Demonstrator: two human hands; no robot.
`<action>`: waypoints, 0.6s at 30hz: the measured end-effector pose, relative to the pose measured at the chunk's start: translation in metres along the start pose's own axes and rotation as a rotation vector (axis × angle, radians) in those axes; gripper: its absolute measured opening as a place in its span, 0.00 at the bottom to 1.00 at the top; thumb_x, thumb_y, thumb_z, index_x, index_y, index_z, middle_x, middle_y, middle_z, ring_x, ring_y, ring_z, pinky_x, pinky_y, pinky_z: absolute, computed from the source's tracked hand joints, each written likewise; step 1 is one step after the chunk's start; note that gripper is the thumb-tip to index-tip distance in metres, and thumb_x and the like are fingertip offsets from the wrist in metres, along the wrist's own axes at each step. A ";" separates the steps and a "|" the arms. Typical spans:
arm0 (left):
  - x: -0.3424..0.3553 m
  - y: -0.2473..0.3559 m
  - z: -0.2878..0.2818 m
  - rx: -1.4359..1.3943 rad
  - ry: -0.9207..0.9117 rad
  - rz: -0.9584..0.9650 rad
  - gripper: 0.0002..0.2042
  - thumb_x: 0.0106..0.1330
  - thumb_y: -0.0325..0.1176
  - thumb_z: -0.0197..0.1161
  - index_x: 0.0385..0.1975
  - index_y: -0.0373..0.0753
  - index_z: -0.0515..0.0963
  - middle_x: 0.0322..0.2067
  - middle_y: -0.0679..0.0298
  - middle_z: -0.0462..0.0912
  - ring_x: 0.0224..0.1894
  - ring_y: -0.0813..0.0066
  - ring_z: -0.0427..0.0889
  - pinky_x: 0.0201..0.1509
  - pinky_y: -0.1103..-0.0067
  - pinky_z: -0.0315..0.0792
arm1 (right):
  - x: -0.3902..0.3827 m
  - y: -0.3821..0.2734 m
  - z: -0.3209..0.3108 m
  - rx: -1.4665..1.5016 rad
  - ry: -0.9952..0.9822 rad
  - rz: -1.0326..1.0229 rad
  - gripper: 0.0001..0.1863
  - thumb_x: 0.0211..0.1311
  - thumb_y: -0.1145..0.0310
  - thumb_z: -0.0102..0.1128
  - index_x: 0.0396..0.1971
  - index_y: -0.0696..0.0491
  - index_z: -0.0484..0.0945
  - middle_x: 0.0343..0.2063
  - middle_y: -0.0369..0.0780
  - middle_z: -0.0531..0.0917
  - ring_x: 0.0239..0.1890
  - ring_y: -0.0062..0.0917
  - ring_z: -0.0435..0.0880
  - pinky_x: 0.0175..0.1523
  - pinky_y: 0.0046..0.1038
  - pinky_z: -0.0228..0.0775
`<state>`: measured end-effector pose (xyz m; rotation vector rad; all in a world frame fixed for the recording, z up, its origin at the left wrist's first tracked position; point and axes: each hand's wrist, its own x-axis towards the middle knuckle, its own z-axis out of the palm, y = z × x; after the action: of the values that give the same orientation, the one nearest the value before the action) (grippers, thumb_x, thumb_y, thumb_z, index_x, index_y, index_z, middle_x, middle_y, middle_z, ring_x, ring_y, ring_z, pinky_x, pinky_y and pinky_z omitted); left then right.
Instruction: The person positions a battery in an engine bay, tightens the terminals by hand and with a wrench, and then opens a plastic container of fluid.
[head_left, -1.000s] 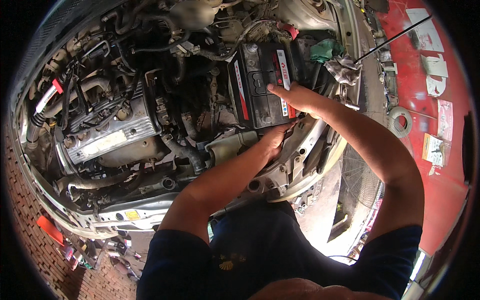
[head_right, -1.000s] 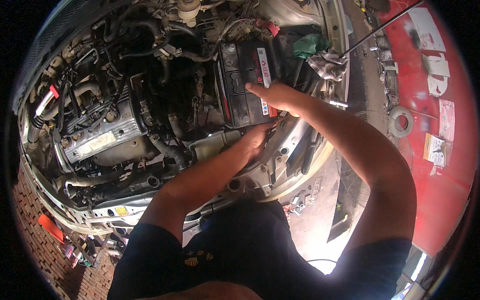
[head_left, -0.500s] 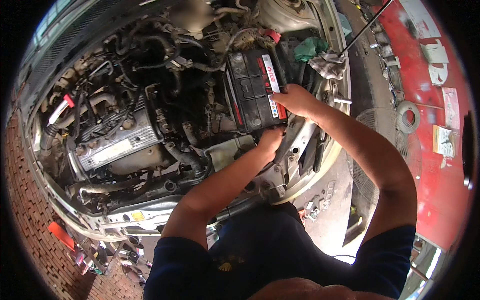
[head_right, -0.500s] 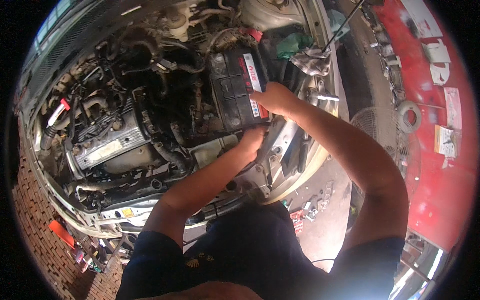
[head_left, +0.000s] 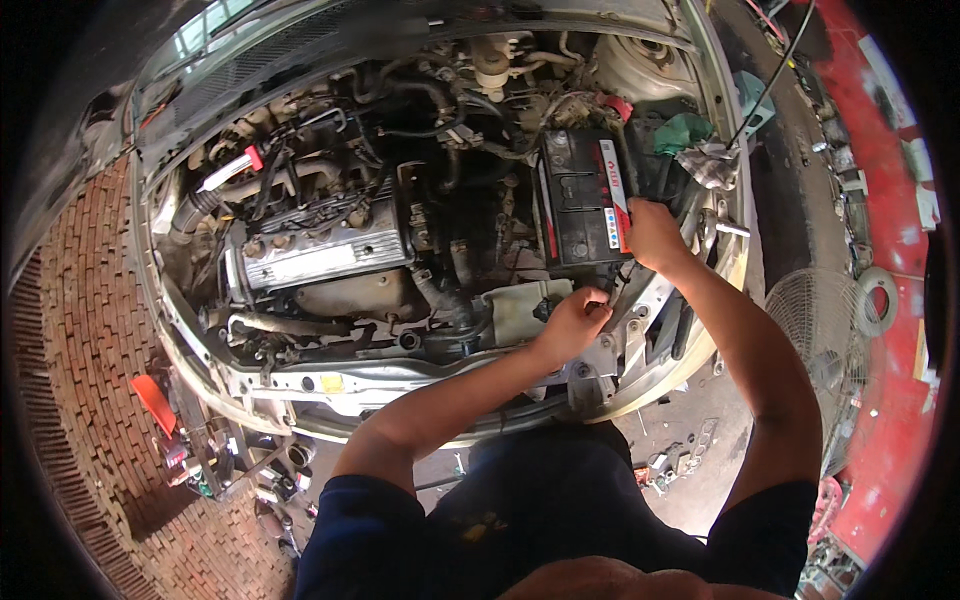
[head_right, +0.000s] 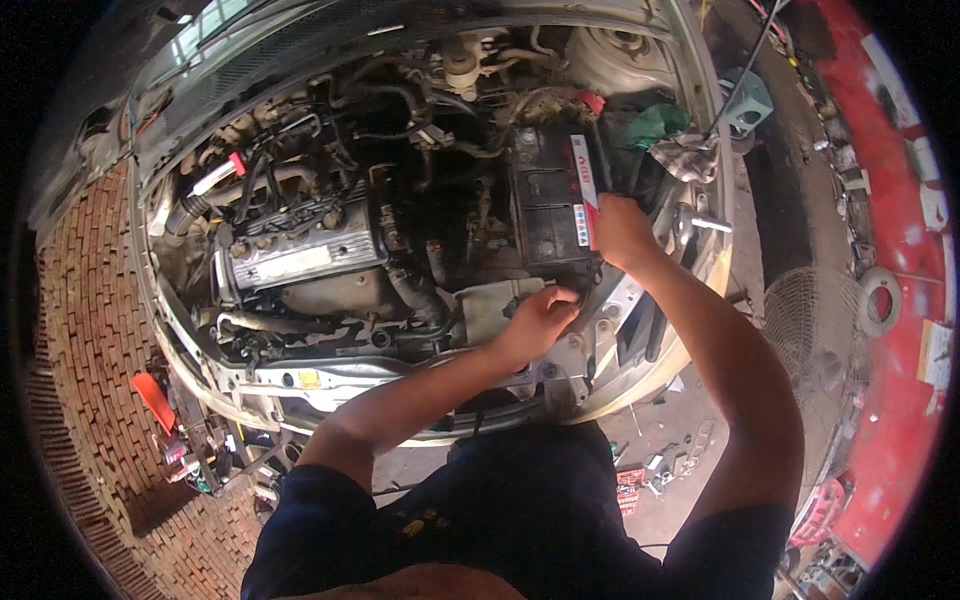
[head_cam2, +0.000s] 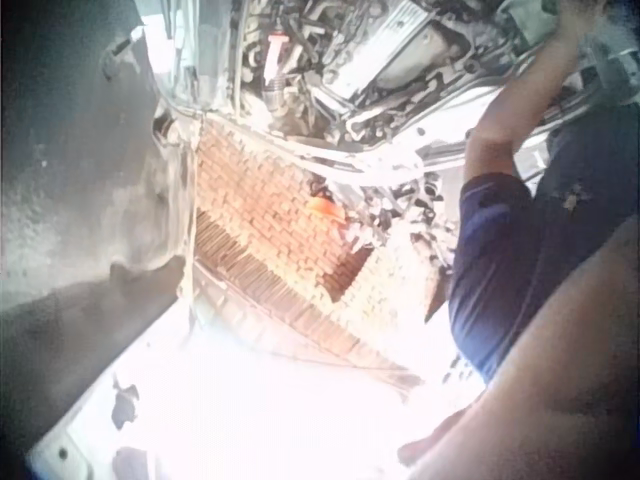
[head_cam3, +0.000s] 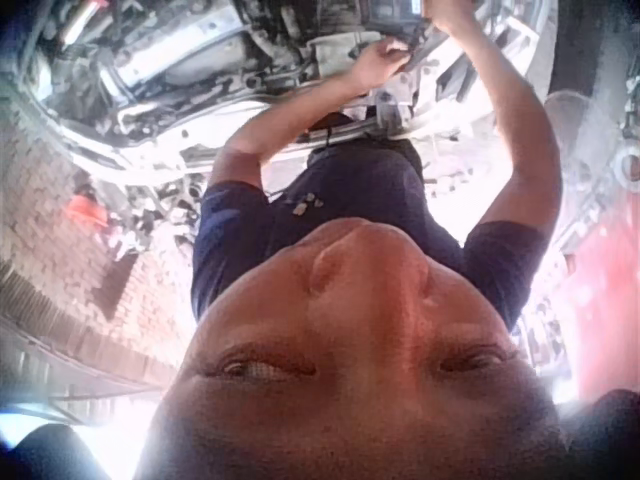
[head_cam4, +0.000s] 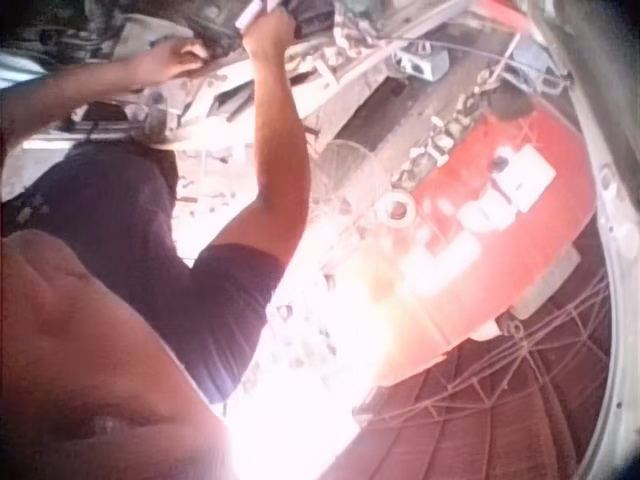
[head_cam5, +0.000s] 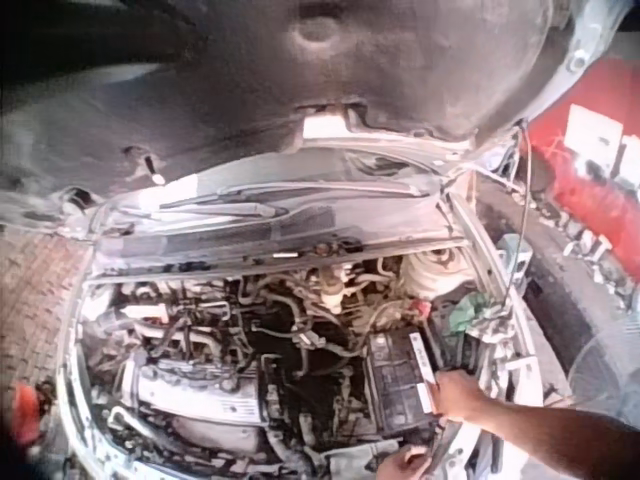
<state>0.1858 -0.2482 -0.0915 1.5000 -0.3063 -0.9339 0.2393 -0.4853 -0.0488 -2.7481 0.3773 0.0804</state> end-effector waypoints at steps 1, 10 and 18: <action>-0.007 0.005 -0.002 -0.006 0.004 0.014 0.14 0.77 0.33 0.65 0.54 0.30 0.81 0.46 0.55 0.88 0.48 0.70 0.85 0.55 0.74 0.77 | 0.000 -0.004 -0.001 0.006 0.005 0.032 0.05 0.61 0.77 0.63 0.35 0.62 0.82 0.37 0.60 0.86 0.47 0.61 0.85 0.50 0.53 0.78; -0.028 -0.012 0.003 -0.033 0.057 0.306 0.15 0.73 0.31 0.70 0.53 0.30 0.81 0.46 0.49 0.84 0.45 0.57 0.90 0.49 0.68 0.82 | 0.000 -0.014 0.005 -0.126 0.214 0.025 0.07 0.64 0.75 0.56 0.38 0.57 0.81 0.39 0.55 0.88 0.47 0.56 0.88 0.54 0.53 0.80; -0.076 0.020 -0.024 0.164 0.116 0.342 0.20 0.74 0.28 0.68 0.63 0.30 0.76 0.53 0.49 0.83 0.54 0.60 0.86 0.54 0.67 0.82 | 0.016 -0.046 -0.013 -0.397 -0.009 0.026 0.11 0.76 0.71 0.50 0.45 0.57 0.81 0.41 0.55 0.90 0.46 0.54 0.91 0.50 0.51 0.85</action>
<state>0.1609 -0.1830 -0.0479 1.5821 -0.5462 -0.5585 0.2673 -0.4523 -0.0225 -3.1324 0.4346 0.1929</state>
